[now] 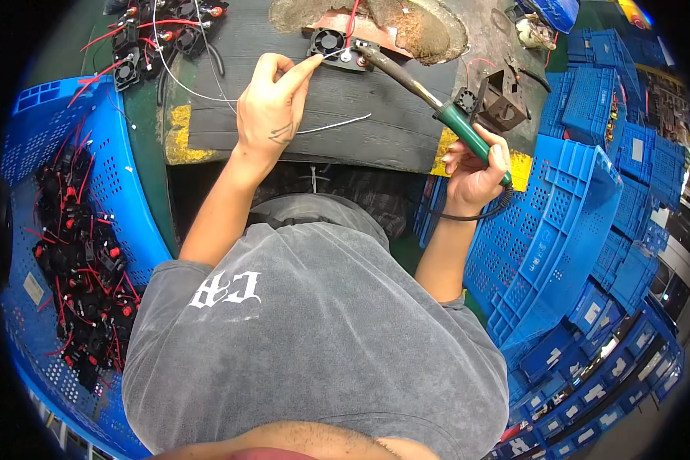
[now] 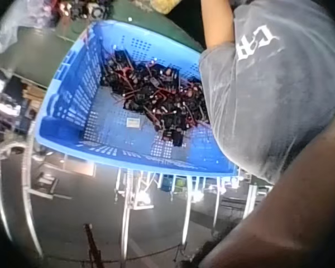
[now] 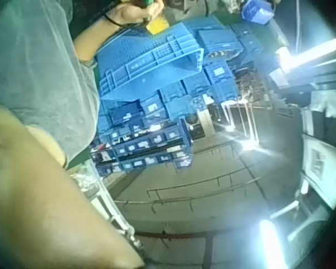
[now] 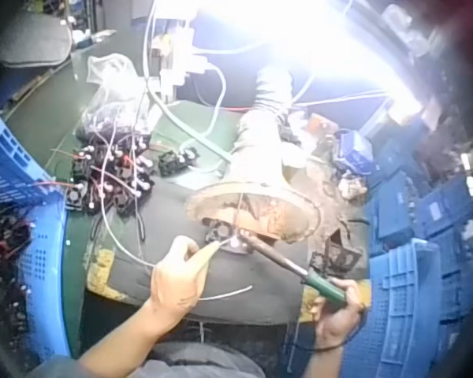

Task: Soldering electrical wires onto small cooling fans on an assembly line.

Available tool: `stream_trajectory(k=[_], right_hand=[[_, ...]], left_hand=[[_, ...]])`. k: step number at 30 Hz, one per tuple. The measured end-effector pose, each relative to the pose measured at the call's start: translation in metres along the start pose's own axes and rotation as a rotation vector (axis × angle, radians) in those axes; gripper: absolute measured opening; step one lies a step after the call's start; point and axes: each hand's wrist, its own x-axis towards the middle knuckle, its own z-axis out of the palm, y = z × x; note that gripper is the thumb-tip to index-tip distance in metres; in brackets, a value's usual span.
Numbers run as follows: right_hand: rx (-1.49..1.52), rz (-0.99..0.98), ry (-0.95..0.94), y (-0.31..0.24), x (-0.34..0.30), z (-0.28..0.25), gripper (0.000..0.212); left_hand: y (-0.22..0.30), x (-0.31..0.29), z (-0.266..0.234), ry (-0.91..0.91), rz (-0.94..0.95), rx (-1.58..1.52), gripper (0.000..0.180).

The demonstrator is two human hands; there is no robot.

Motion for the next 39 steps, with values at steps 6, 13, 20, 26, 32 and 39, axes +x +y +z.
stream_trajectory(k=[6,13,20,26,32,39], right_hand=[[-0.022,-0.023,-0.009,-0.004,0.009,0.002,0.046],[-0.12,-0.019,-0.05,-0.022,0.019,0.007,0.047],[-0.075,-0.043,-0.025,-0.023,0.014,0.0,0.047],[0.049,-0.021,0.073,-0.012,0.006,-0.006,0.047],[0.147,0.045,0.085,0.003,-0.001,-0.01,0.049],[0.132,0.057,0.104,0.008,-0.002,-0.006,0.049]], left_hand=[[-0.001,0.002,0.0,0.02,0.015,0.007,0.024],[0.0,-0.001,0.0,0.011,-0.004,0.01,0.023],[0.002,-0.002,0.001,0.018,0.003,-0.001,0.023],[0.006,0.0,0.004,0.025,0.025,0.005,0.024],[0.007,0.004,0.01,0.016,0.029,-0.019,0.023],[0.008,0.005,0.014,0.012,0.03,-0.017,0.026]])
